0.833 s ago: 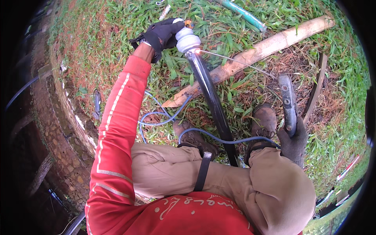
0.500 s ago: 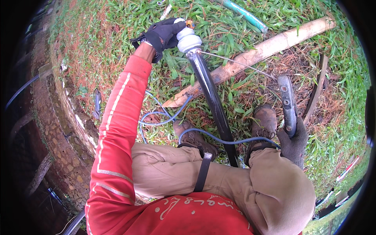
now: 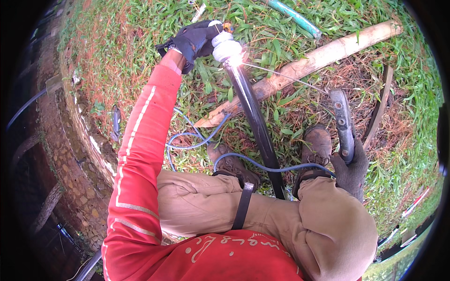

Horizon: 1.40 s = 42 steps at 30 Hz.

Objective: The person prepares a metal pole by filing the end of a decorative cap, and then welds the cap onto the end of the long pole while sitting on the grass.

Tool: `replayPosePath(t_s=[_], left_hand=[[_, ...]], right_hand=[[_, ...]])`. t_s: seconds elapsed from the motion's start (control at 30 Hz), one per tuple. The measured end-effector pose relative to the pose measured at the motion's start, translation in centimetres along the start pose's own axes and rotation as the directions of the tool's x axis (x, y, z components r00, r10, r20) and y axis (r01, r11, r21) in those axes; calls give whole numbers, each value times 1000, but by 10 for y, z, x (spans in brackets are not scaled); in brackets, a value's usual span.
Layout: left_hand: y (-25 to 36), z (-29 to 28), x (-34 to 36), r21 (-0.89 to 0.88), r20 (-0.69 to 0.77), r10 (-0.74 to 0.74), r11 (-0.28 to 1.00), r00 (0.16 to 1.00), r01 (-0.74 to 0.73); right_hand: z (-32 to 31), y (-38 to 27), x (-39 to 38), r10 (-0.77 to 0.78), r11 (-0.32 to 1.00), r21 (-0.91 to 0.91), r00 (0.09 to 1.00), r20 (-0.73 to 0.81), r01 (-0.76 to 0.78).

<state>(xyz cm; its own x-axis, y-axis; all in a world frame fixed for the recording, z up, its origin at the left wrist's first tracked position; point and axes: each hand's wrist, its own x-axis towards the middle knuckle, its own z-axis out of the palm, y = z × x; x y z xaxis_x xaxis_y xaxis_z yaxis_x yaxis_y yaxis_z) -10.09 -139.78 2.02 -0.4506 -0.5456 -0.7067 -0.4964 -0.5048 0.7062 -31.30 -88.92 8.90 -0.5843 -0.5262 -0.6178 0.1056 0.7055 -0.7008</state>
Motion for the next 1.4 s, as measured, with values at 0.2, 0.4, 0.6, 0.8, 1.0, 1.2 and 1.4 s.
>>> replayPosePath(t_s=[0.2,0.4,0.6,0.8,1.0,1.2,1.4], left_hand=[[8,10,-7,98,-56,-21,995,998,26],[9,10,-9,155,-54,-33,987,998,41],[7,10,-7,88,-9,-17,996,1000,17],[12,8,-14,146,-42,-45,988,998,51],[13,13,-18,149,-56,-39,988,998,47],[8,9,-11,84,12,-23,996,1000,22],[14,15,-19,47,6,-25,999,1000,25]], right_hand=[[1,-7,0,-49,998,-38,999,-15,48],[-3,-1,2,-20,994,-109,1000,5,21],[-1,-1,-1,-109,994,12,988,-107,111],[0,0,-1,-67,998,4,996,-60,68],[-2,4,1,-79,995,-58,996,-29,77],[-1,-2,1,-71,995,-67,997,-33,69],[-2,-7,3,-98,992,-78,995,-23,96]])
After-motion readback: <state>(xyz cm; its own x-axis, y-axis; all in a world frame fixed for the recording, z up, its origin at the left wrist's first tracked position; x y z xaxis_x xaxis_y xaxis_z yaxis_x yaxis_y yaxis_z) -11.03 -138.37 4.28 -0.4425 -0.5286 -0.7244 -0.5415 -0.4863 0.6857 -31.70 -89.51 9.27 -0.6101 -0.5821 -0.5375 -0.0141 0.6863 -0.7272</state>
